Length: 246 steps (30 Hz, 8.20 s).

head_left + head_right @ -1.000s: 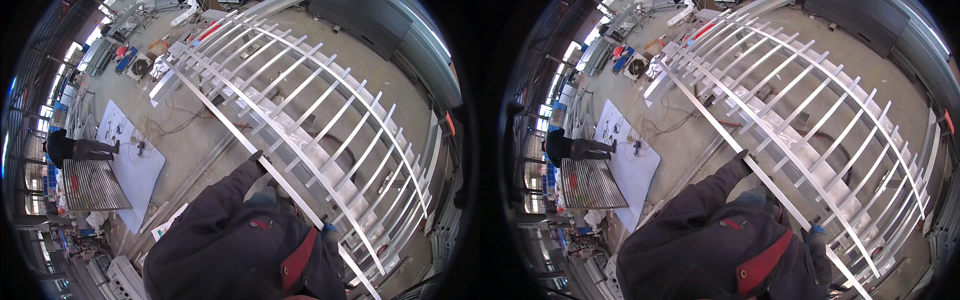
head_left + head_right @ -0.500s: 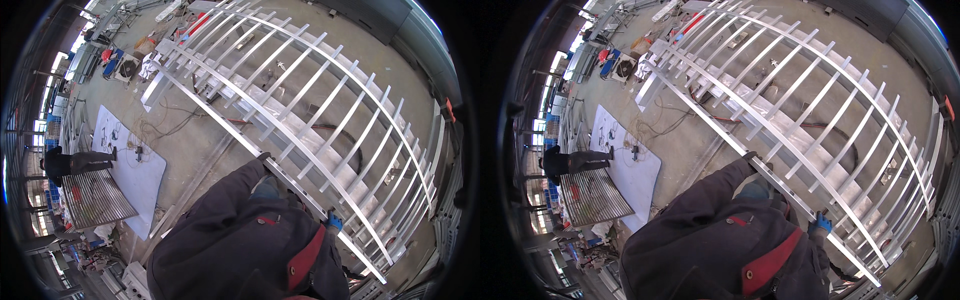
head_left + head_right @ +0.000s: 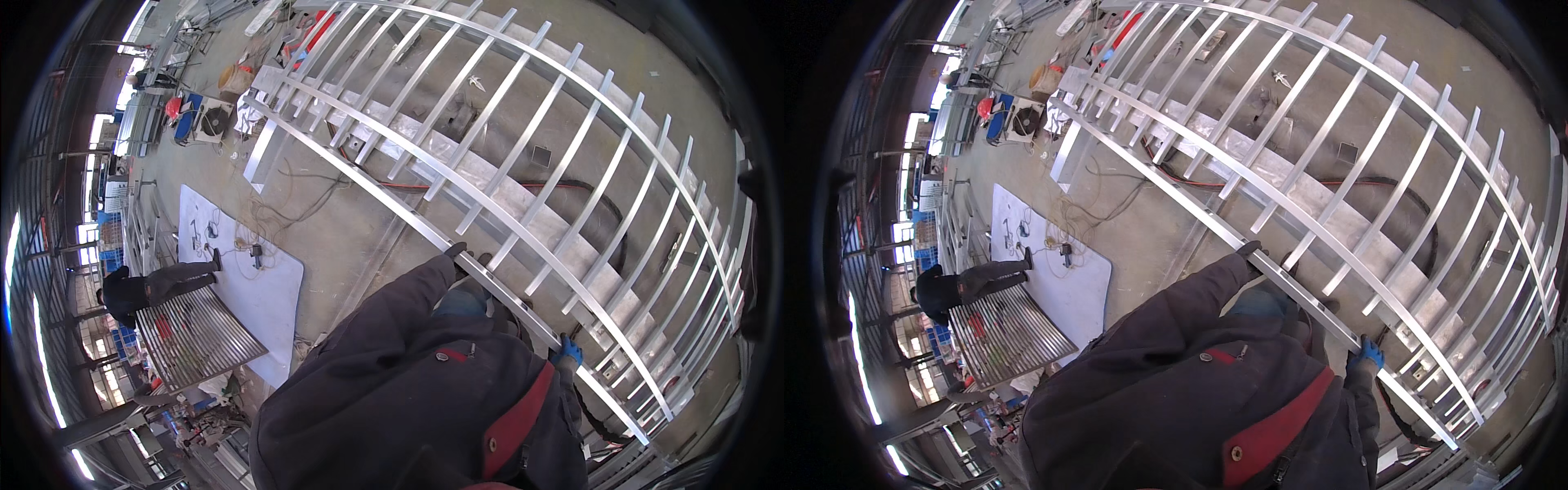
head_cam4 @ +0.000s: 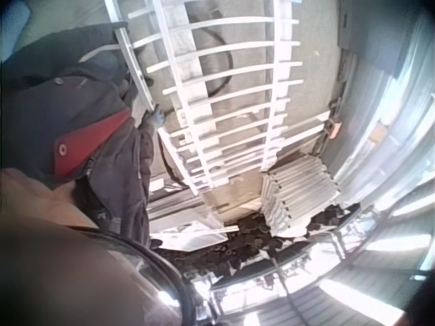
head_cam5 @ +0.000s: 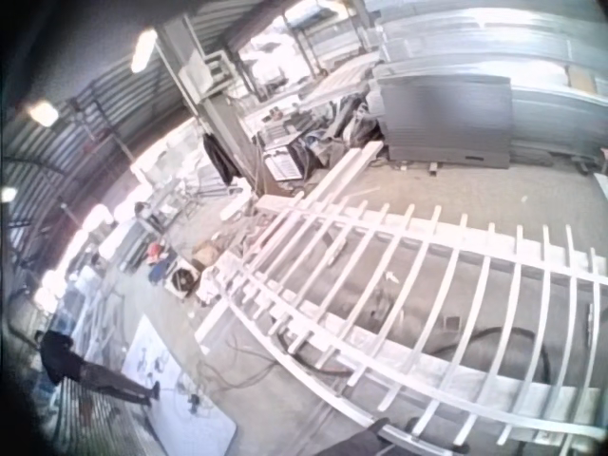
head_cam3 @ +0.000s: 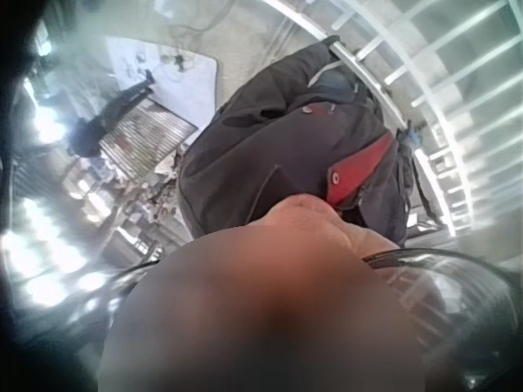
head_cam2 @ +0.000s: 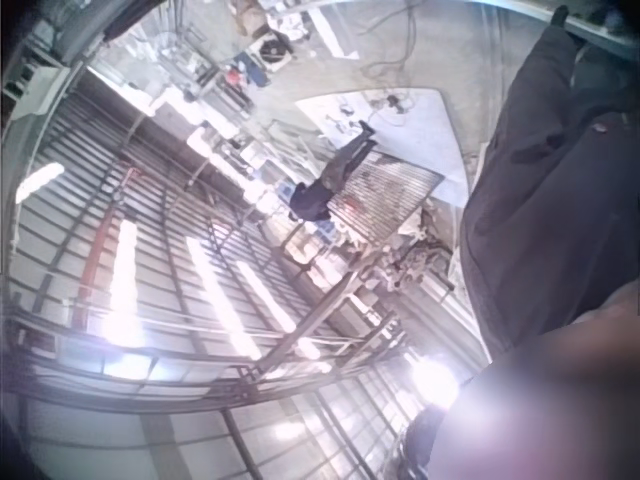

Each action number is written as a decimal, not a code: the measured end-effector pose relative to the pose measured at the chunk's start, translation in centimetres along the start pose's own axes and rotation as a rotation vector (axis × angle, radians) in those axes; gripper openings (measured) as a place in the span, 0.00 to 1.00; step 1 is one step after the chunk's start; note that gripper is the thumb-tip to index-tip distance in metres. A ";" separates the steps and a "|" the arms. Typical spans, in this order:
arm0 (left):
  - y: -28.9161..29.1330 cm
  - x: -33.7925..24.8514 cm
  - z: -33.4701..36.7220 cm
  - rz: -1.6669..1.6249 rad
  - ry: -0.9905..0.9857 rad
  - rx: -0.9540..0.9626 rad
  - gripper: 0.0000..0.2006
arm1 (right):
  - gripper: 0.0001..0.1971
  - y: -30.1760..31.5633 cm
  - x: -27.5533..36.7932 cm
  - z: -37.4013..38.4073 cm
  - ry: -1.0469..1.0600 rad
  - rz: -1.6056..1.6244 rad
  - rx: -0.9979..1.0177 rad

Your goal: The person assembles a metal frame by placing long aluminum bars into a grid structure on the floor. They align and adjust the bars by hand, then lift and reposition the frame to continue assembly.

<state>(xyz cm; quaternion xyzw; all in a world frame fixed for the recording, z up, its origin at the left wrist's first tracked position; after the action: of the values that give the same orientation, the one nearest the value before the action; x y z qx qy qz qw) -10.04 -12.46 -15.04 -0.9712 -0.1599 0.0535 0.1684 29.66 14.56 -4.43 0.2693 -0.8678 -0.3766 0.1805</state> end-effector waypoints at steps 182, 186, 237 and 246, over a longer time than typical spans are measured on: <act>6.5 123.3 -28.5 2.601 -0.134 0.537 0.26 | 0.43 -60.6 -142.2 -112.6 -1.877 0.630 -0.628; 5.4 117.6 -26.6 2.552 -0.234 0.537 0.26 | 0.43 -54.6 -138.8 -109.4 -1.902 0.346 -0.792; -40.3 106.9 -1.7 2.808 -1.431 0.871 0.21 | 0.28 -1.9 -79.8 -14.8 -0.276 0.931 -0.178; -40.4 106.8 -1.0 2.775 -1.397 0.896 0.19 | 0.30 -3.5 -80.8 -15.5 -0.270 1.044 -0.026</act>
<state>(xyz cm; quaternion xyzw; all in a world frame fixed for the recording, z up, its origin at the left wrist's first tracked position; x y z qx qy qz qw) 79.02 58.34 -5.57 0.0229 -0.7820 -0.6054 -0.1463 102.67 52.72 -5.88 -0.2510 -0.8970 -0.2786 0.2339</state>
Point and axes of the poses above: each hand's wrist, its own z-axis towards the middle knuckle, its own y-axis out of the back of the hand, x = y × z, the point moved 4 cm from there along z, towards the middle knuckle, and after that the axes turned 6 degrees about x, right-handed, at the moved point
